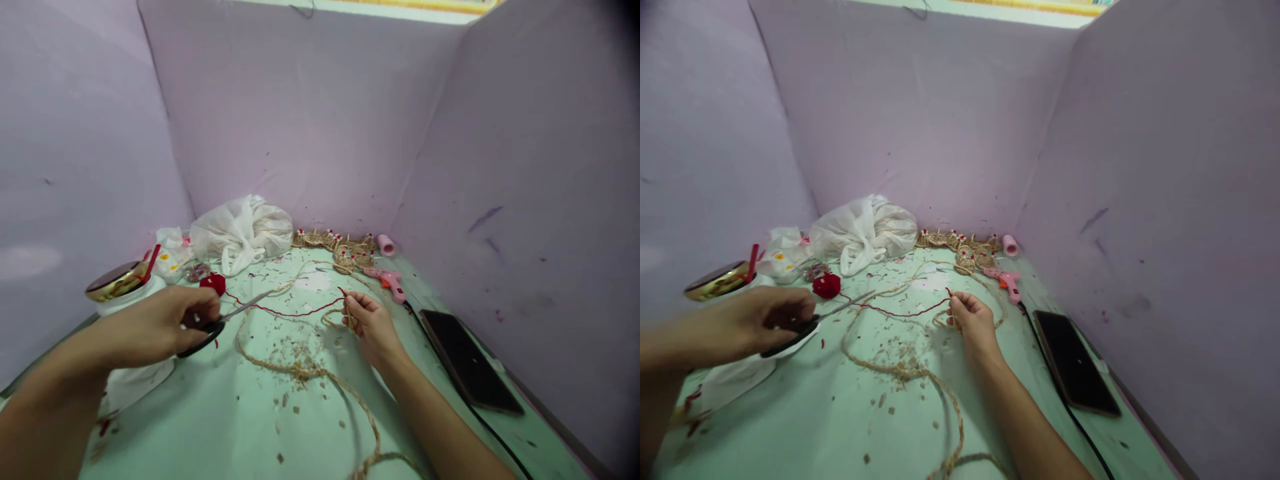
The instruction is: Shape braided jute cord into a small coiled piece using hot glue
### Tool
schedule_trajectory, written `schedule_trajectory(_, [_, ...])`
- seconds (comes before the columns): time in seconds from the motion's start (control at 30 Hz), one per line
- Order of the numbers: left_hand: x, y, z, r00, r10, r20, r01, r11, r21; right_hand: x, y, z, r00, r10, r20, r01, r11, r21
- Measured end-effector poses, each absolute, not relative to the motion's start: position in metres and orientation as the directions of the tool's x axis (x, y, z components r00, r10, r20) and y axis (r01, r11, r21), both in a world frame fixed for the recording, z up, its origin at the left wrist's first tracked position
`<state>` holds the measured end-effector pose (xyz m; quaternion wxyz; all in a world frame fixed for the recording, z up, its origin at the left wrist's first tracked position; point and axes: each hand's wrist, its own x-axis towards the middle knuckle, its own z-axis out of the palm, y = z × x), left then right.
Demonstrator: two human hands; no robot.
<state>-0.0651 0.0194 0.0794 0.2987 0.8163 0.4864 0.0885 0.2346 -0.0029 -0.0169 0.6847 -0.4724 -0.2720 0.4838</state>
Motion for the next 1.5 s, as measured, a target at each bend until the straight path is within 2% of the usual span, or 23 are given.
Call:
schedule_trajectory(0.07, [-0.046, 0.018, 0.070, 0.539, 0.827, -0.164, 0.496, -0.154, 0.855, 0.231, -0.004, -0.017, 0.378, 0.921, -0.092, -0.443, 0.093, -0.892])
schedule_trajectory(0.13, [-0.021, 0.015, 0.053, 0.597, 0.786, -0.162, 0.194, 0.054, 0.979, 0.228, -0.005, -0.017, 0.366, 0.925, -0.097, -0.475, 0.096, -0.875])
schedule_trajectory(0.23, [0.014, 0.005, 0.026, 0.576, 0.787, -0.221, -0.068, 0.316, 0.946, 0.224, -0.007, -0.018, 0.343, 0.934, -0.100, -0.505, 0.094, -0.858])
schedule_trajectory(0.33, [0.034, -0.009, 0.005, 0.564, 0.796, -0.220, -0.207, 0.394, 0.895, 0.223, -0.008, -0.018, 0.328, 0.939, -0.100, -0.522, 0.092, -0.848])
schedule_trajectory(0.53, [0.048, -0.026, -0.011, 0.624, 0.743, -0.242, -0.113, 0.392, 0.913, 0.225, -0.005, -0.020, 0.357, 0.930, -0.089, -0.528, 0.123, -0.840])
schedule_trajectory(0.8, [0.057, -0.029, -0.017, 0.624, 0.728, -0.284, -0.097, 0.433, 0.896, 0.211, -0.014, -0.022, 0.353, 0.933, -0.070, -0.484, 0.118, -0.867])
schedule_trajectory(1.5, [0.074, -0.033, -0.020, 0.598, 0.762, -0.247, -0.131, 0.397, 0.908, 0.189, -0.029, -0.024, 0.354, 0.935, -0.028, -0.340, 0.102, -0.935])
